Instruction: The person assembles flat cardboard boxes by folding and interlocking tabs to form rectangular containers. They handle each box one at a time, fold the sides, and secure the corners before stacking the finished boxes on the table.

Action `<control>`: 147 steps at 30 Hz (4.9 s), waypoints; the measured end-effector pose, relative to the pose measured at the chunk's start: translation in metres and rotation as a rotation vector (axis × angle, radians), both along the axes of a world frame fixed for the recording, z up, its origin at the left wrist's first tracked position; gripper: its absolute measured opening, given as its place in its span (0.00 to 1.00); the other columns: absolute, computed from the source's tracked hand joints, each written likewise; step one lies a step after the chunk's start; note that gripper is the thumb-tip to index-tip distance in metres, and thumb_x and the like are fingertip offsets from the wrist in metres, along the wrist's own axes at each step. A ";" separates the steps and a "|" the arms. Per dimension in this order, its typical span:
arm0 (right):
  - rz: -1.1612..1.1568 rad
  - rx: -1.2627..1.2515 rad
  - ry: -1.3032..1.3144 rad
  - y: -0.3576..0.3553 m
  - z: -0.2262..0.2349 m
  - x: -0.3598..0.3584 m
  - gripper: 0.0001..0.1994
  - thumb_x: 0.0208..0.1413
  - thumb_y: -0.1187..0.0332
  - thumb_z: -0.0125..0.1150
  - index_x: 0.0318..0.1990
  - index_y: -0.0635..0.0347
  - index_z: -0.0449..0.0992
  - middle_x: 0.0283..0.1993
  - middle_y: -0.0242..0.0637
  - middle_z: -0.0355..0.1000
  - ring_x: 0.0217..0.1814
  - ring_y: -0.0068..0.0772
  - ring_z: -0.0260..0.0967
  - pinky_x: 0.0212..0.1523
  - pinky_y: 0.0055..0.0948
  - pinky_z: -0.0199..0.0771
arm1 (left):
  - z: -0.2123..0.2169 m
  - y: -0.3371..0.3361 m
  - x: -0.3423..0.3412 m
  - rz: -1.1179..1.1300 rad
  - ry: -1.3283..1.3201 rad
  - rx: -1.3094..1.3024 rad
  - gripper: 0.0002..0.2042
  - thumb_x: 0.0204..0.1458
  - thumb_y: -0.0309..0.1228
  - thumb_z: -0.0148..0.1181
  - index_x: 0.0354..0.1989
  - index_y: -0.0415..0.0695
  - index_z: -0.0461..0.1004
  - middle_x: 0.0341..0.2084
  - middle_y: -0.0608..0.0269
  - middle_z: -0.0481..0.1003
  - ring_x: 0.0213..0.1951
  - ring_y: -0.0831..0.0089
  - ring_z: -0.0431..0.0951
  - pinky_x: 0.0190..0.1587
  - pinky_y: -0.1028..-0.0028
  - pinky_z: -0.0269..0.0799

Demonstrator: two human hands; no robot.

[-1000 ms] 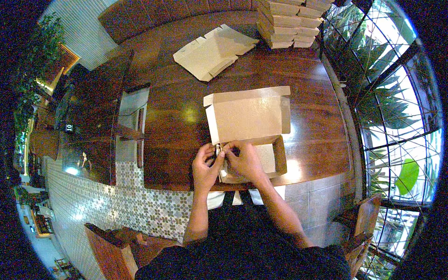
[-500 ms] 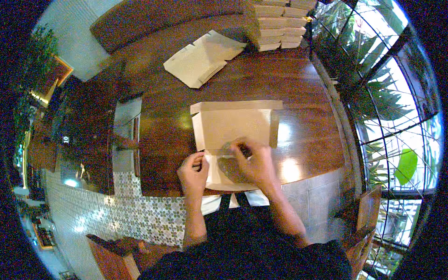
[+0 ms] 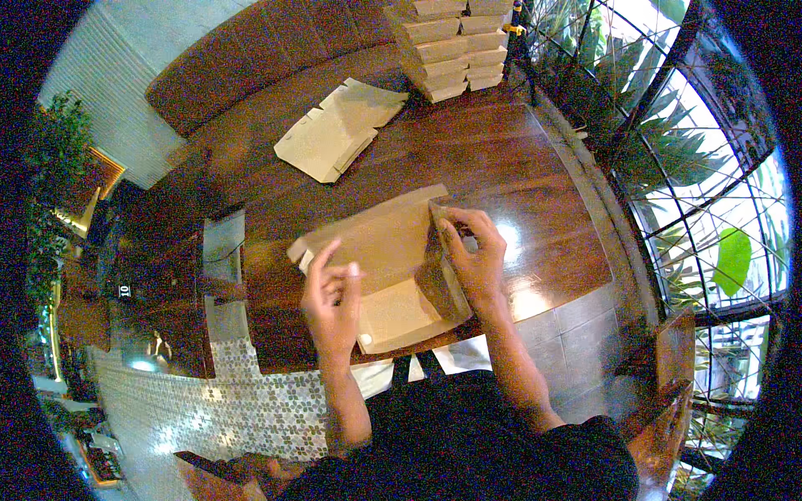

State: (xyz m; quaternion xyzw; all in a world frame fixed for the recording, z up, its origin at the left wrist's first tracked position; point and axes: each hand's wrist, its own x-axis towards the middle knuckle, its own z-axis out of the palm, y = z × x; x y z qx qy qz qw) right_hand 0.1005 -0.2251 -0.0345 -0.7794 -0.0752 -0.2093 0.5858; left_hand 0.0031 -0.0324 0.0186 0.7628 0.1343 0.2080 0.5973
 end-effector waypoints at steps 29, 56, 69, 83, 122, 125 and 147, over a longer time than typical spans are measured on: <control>0.365 0.559 0.424 0.001 0.019 -0.024 0.07 0.60 0.69 0.73 0.39 0.63 0.86 0.40 0.31 0.81 0.44 0.22 0.76 0.48 0.26 0.74 | 0.004 -0.028 0.042 -0.377 -0.108 0.318 0.19 0.59 0.29 0.69 0.60 0.46 0.81 0.53 0.54 0.83 0.55 0.62 0.82 0.58 0.67 0.76; 0.385 0.404 0.369 0.002 0.029 -0.028 0.05 0.58 0.75 0.74 0.39 0.66 0.87 0.44 0.36 0.79 0.47 0.26 0.75 0.50 0.25 0.72 | -0.010 -0.028 0.043 -0.308 -0.173 0.175 0.13 0.62 0.23 0.64 0.54 0.40 0.81 0.51 0.58 0.82 0.53 0.68 0.82 0.58 0.70 0.76; 0.262 0.208 0.228 0.011 0.027 -0.028 0.10 0.60 0.67 0.74 0.42 0.65 0.84 0.40 0.35 0.81 0.42 0.23 0.76 0.45 0.25 0.75 | -0.018 -0.039 0.035 -0.214 -0.216 0.047 0.11 0.60 0.22 0.67 0.51 0.38 0.82 0.48 0.57 0.83 0.51 0.68 0.83 0.55 0.70 0.79; 0.331 0.224 0.319 0.005 0.035 -0.025 0.09 0.54 0.72 0.77 0.41 0.64 0.89 0.40 0.39 0.83 0.42 0.26 0.78 0.46 0.26 0.76 | -0.027 -0.033 0.037 -0.235 -0.213 -0.035 0.20 0.58 0.20 0.68 0.58 0.39 0.71 0.50 0.57 0.77 0.52 0.66 0.81 0.57 0.69 0.78; 0.267 -0.105 -0.039 0.018 0.046 -0.020 0.12 0.52 0.76 0.77 0.44 0.63 0.83 0.45 0.42 0.81 0.42 0.32 0.82 0.43 0.30 0.83 | -0.027 -0.042 0.049 -0.053 -0.276 -0.412 0.24 0.57 0.15 0.67 0.48 0.44 0.54 0.45 0.56 0.68 0.49 0.67 0.78 0.54 0.70 0.79; 0.239 -0.093 -0.041 0.023 0.038 -0.028 0.15 0.52 0.78 0.76 0.48 0.63 0.84 0.47 0.42 0.82 0.44 0.32 0.82 0.45 0.29 0.84 | -0.024 -0.035 0.043 -0.086 -0.263 -0.419 0.23 0.57 0.16 0.66 0.50 0.44 0.57 0.45 0.54 0.72 0.49 0.68 0.78 0.54 0.70 0.78; 0.192 -0.097 -0.114 0.033 0.047 -0.038 0.13 0.55 0.80 0.71 0.48 0.59 0.87 0.45 0.41 0.80 0.46 0.35 0.79 0.45 0.31 0.78 | -0.023 -0.022 0.036 -0.157 -0.312 -0.161 0.16 0.60 0.20 0.66 0.55 0.38 0.73 0.52 0.58 0.77 0.54 0.70 0.79 0.58 0.71 0.76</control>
